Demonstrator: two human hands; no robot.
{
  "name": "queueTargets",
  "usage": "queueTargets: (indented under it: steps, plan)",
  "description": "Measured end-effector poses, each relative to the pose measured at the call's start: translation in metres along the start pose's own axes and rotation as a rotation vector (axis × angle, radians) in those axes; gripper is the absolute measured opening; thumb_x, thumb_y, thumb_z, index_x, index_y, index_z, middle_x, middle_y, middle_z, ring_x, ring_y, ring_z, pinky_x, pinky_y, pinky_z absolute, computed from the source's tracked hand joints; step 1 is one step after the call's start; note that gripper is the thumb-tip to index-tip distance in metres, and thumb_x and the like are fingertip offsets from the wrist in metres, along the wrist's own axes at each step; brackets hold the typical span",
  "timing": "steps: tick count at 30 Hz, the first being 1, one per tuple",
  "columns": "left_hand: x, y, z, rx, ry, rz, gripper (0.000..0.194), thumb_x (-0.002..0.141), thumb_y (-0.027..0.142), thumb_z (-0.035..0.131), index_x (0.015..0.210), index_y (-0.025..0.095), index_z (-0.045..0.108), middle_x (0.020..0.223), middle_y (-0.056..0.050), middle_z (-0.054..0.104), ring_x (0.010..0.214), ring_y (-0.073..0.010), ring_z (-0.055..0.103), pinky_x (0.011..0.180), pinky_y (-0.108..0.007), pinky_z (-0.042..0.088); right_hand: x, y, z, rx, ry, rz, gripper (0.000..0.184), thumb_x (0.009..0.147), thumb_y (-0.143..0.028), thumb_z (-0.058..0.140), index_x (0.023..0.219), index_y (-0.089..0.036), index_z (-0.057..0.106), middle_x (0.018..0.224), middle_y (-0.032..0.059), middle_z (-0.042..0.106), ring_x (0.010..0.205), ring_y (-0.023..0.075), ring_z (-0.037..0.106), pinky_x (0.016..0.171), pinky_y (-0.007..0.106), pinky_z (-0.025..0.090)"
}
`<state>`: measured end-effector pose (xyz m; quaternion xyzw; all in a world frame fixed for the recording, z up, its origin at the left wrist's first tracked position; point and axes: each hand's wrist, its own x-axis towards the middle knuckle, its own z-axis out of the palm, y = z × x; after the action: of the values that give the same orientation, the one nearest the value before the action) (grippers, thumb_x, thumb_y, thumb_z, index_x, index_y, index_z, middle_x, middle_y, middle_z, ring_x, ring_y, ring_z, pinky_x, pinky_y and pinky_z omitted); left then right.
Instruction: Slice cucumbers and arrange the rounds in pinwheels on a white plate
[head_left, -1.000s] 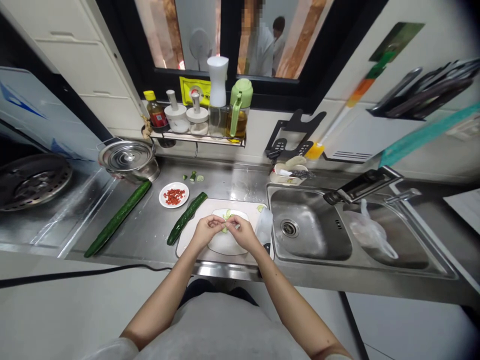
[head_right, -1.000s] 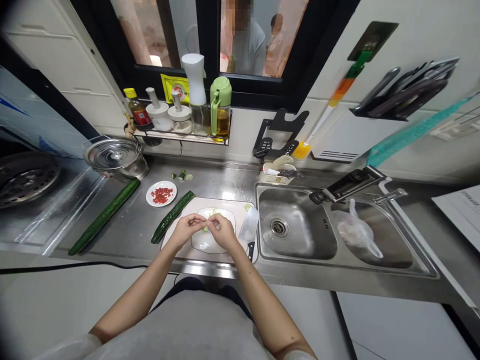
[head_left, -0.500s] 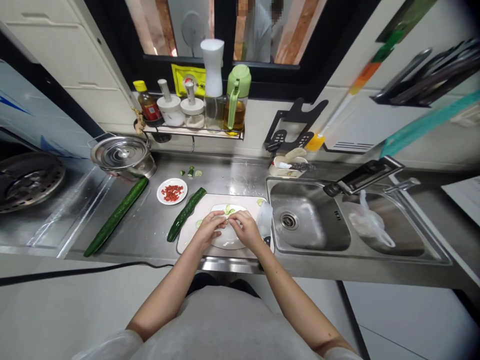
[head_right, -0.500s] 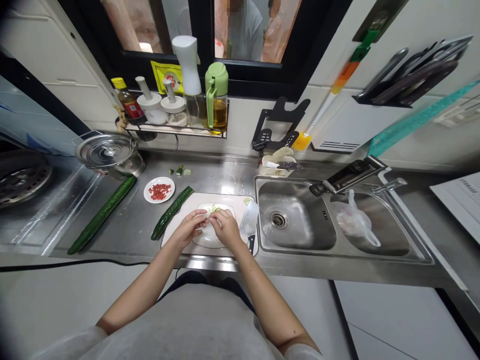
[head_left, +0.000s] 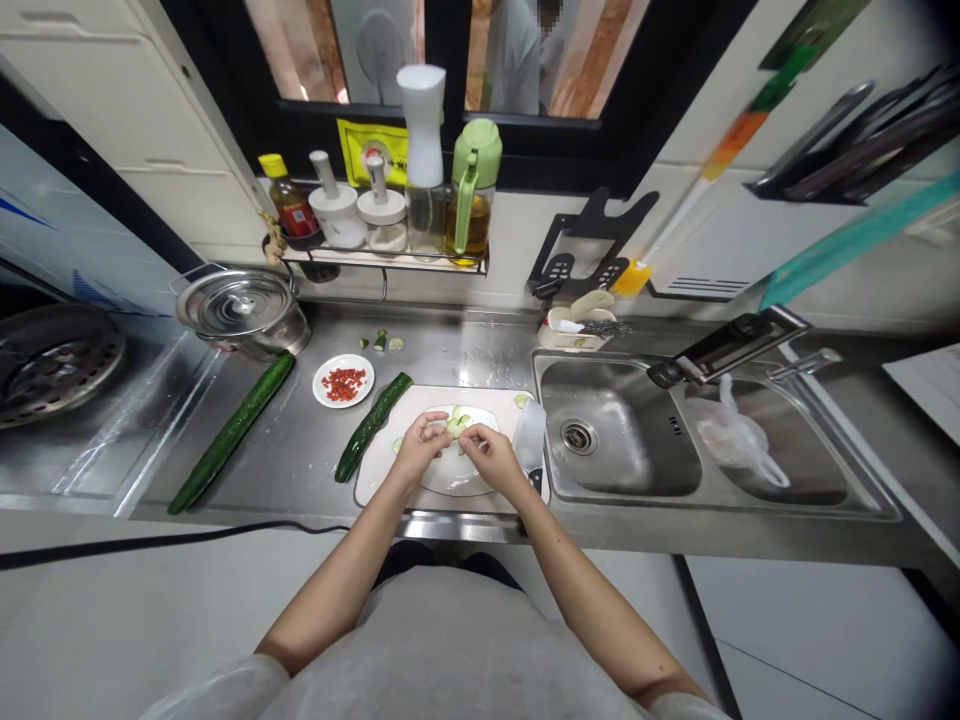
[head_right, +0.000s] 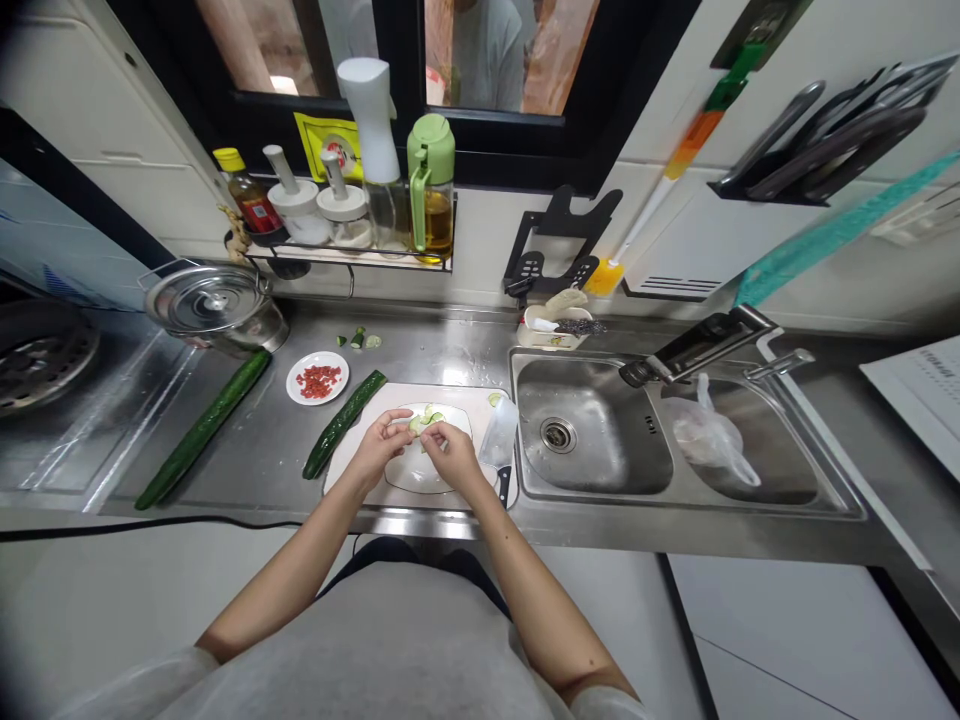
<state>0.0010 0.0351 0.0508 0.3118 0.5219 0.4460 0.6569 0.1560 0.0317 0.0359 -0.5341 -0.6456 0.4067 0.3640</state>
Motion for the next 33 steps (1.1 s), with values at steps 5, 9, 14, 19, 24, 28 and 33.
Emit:
queueTargets:
  steps: [5,9,14,19,24,28,33]
  plan:
    - [0.003,-0.003,-0.001,0.027,-0.013,0.021,0.05,0.055,0.031,0.077,0.1,0.016,0.062,0.065,0.006,0.053,0.058,-0.006,0.047,0.053,-0.018,0.031,0.001,0.0,-0.003,0.084,-0.036,0.073,0.016,0.08,-0.033,0.055,0.075,-0.019,0.06,0.07,-0.0004,0.062,0.064,0.0122,0.054,0.06,0.023,0.042]
    - [0.006,-0.016,0.0,0.065,-0.052,0.005,0.046,0.054,0.031,0.078,0.095,0.015,0.064,0.066,0.004,0.055,0.058,-0.0058,0.048,0.054,-0.018,0.033,-0.006,0.011,-0.008,0.047,-0.069,0.113,0.016,0.079,-0.032,0.055,0.074,-0.018,0.06,0.067,-0.001,0.061,0.062,0.0118,0.053,0.059,0.023,0.041]
    - [0.015,-0.048,0.003,0.08,-0.144,-0.042,0.04,0.053,0.026,0.08,0.086,0.015,0.061,0.065,0.004,0.058,0.06,-0.0067,0.053,0.062,-0.02,0.04,-0.025,0.033,-0.018,-0.145,-0.103,0.143,0.015,0.081,-0.027,0.053,0.076,-0.019,0.063,0.064,-0.0017,0.06,0.06,0.0117,0.052,0.059,0.022,0.038]
    - [0.034,-0.075,0.009,0.263,-0.188,-0.036,0.033,0.055,0.02,0.078,0.081,0.015,0.059,0.058,0.007,0.055,0.053,-0.0058,0.05,0.057,-0.02,0.039,-0.031,0.049,-0.024,-0.371,-0.153,0.143,0.014,0.084,-0.021,0.051,0.078,-0.019,0.064,0.067,-0.0004,0.061,0.063,0.0128,0.052,0.06,0.022,0.034]
    - [0.049,-0.078,0.014,0.509,-0.175,0.035,0.024,0.061,0.012,0.07,0.083,0.016,0.061,0.062,0.006,0.058,0.057,-0.0075,0.054,0.061,-0.02,0.042,-0.024,0.059,-0.024,-0.557,-0.159,0.108,0.014,0.087,-0.02,0.052,0.083,-0.019,0.065,0.08,0.0026,0.063,0.076,0.0147,0.053,0.071,0.024,0.036]
    - [0.055,-0.072,0.018,0.673,-0.161,0.083,0.024,0.064,0.012,0.065,0.087,0.019,0.062,0.064,0.006,0.06,0.06,-0.0091,0.057,0.064,-0.021,0.043,-0.019,0.063,-0.022,-0.681,-0.125,0.1,0.017,0.09,-0.024,0.051,0.087,-0.02,0.066,0.087,0.0051,0.061,0.085,0.0173,0.05,0.076,0.026,0.035]
    - [0.057,-0.069,0.024,0.78,-0.149,0.118,0.025,0.066,0.011,0.062,0.089,0.02,0.061,0.066,0.006,0.062,0.063,-0.0111,0.059,0.065,-0.022,0.043,-0.019,0.065,-0.022,-0.751,-0.105,0.098,0.018,0.091,-0.027,0.05,0.091,-0.021,0.067,0.093,0.0059,0.058,0.088,0.019,0.046,0.075,0.027,0.034]
